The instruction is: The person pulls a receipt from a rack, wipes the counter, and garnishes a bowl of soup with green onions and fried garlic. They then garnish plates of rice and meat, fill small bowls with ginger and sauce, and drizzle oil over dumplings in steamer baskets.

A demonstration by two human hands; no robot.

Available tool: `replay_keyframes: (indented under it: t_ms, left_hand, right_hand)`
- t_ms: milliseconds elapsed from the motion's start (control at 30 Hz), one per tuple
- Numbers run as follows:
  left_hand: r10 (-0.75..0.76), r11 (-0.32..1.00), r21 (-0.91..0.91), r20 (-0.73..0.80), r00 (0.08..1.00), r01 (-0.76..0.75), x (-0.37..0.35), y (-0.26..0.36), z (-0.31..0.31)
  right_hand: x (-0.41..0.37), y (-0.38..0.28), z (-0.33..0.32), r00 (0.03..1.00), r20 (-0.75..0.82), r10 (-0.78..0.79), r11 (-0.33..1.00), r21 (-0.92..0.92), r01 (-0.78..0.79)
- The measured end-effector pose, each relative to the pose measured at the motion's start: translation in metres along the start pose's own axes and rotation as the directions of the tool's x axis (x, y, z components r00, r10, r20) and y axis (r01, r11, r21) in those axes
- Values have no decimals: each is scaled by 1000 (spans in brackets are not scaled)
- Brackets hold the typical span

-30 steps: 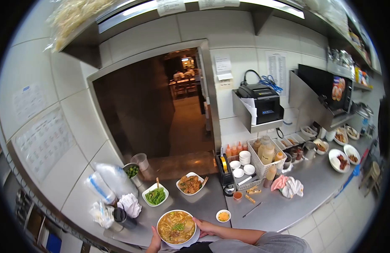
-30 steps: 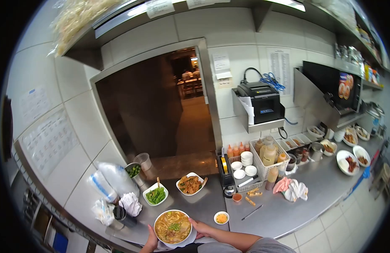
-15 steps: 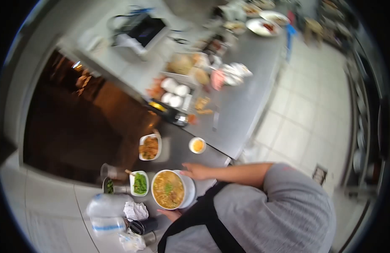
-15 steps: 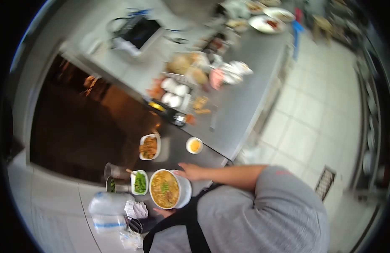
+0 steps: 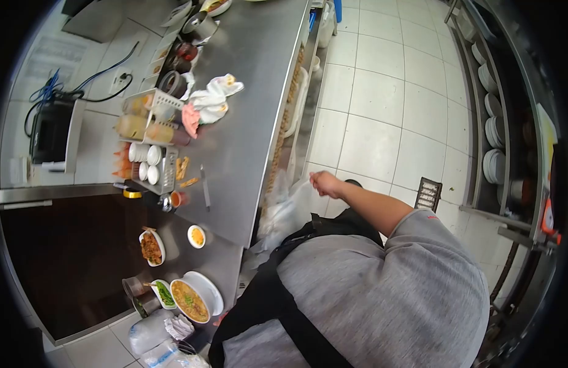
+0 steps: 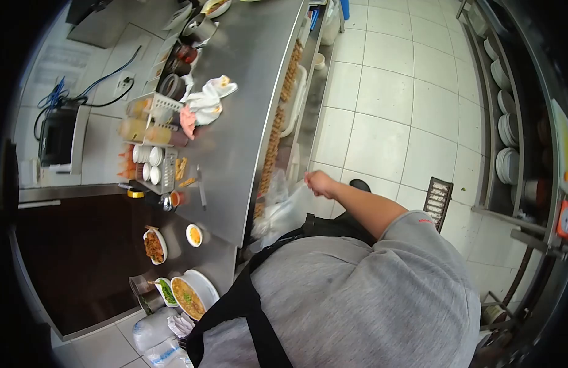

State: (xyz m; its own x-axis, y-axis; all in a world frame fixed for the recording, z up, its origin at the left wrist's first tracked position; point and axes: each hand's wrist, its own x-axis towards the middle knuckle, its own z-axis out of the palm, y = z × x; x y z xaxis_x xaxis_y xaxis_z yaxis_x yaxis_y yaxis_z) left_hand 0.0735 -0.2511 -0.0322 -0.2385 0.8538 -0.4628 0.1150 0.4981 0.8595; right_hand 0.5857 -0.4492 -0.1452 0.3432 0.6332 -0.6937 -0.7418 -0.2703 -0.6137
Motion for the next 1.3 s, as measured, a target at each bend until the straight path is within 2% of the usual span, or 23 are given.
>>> replay_keyframes:
  t_ms: [100,200,233,333,400,500,567,600,667,767,833,900,967,1000,1033,1067,1100,1133,1167,1200,1233,1267,1300]
  left_hand:
    - [-40,996,75,-52,998,44,-34,-13,28]
    - [-77,984,150,-102,992,92,-64,-21,52]
    - [-89,980,166,-116,989,108,-72,-24,57]
    - [-121,964,217,-159,980,154,-94,-30,69]
    - [-134,953,246,-187,973,179,-105,-32,70]
    - [-146,937,283,-220,964,206,-117,-33,67]
    - [-153,927,302,-235,960,222,-120,-38,63]
    - [-153,925,306,-241,958,225,-123,-40,61]
    - [-163,917,317,-254,953,242,-127,-45,52]
    - [-167,913,323,-259,951,249,-133,-56,35]
    - [-158,915,327,-251,955,238,-140,-69,21]
    - [-123,918,344,-223,967,196,-141,-92,-7]
    - [13,919,391,-159,987,51,-132,-121,-37]
    - [73,921,388,-149,986,-10,-134,-129,-46]
    - [148,915,395,-154,977,-77,-141,-143,-56]
    - [74,956,294,-249,966,3,-147,-141,-57]
    - [-1,982,177,-341,940,66,-173,-109,-20]
    - [-120,992,-28,-436,892,120,-187,-70,17]
    - [-87,996,-46,-483,871,74,-192,-47,35]
    - [-15,999,-41,-492,871,-6,-178,-46,29]
    - [56,996,-29,-494,868,-81,-166,-49,20]
    - [74,991,-68,-469,880,-119,-154,-46,12]
    - [95,982,-108,-437,895,-156,-143,-39,5]
  right_hand:
    - [45,-61,-76,998,-45,-48,998,48,50]
    - [103,-137,-125,971,-196,-139,986,60,154]
    - [119,-167,-135,951,-238,-197,979,5,204]
    - [159,-257,-157,890,-327,-317,939,25,344]
    - [200,-293,-171,801,-393,-451,874,-13,486]
    - [222,-327,-179,818,-375,-436,884,-7,468]
    - [224,-341,-174,896,-328,-301,930,109,352]
    - [219,-346,-171,899,-321,-296,932,108,345]
    - [209,-350,-163,937,-231,-262,903,285,322]
    - [205,-353,-155,945,-215,-248,879,360,312]
    - [216,-347,-161,925,-234,-299,885,294,360]
    - [206,-345,-175,916,-231,-328,930,91,356]
    - [218,-340,-217,893,-73,-444,891,-134,433]
    - [203,-342,-231,873,-191,-449,876,-288,387]
    - [185,-341,-242,891,-193,-411,904,-208,373]
    - [179,-335,-267,890,-266,-370,911,-291,292]
    - [152,-330,-268,873,-358,-331,933,-261,246]
    - [151,-319,-296,896,-320,-310,939,-251,235]
    - [127,-312,-290,917,-311,-252,960,-199,196]
    - [120,-305,-299,962,-193,-192,977,-131,169]
    - [91,-296,-277,972,87,-216,976,-4,217]
    - [54,-286,-223,960,165,-225,974,71,216]
    - [39,-270,-196,922,314,-225,973,26,228]
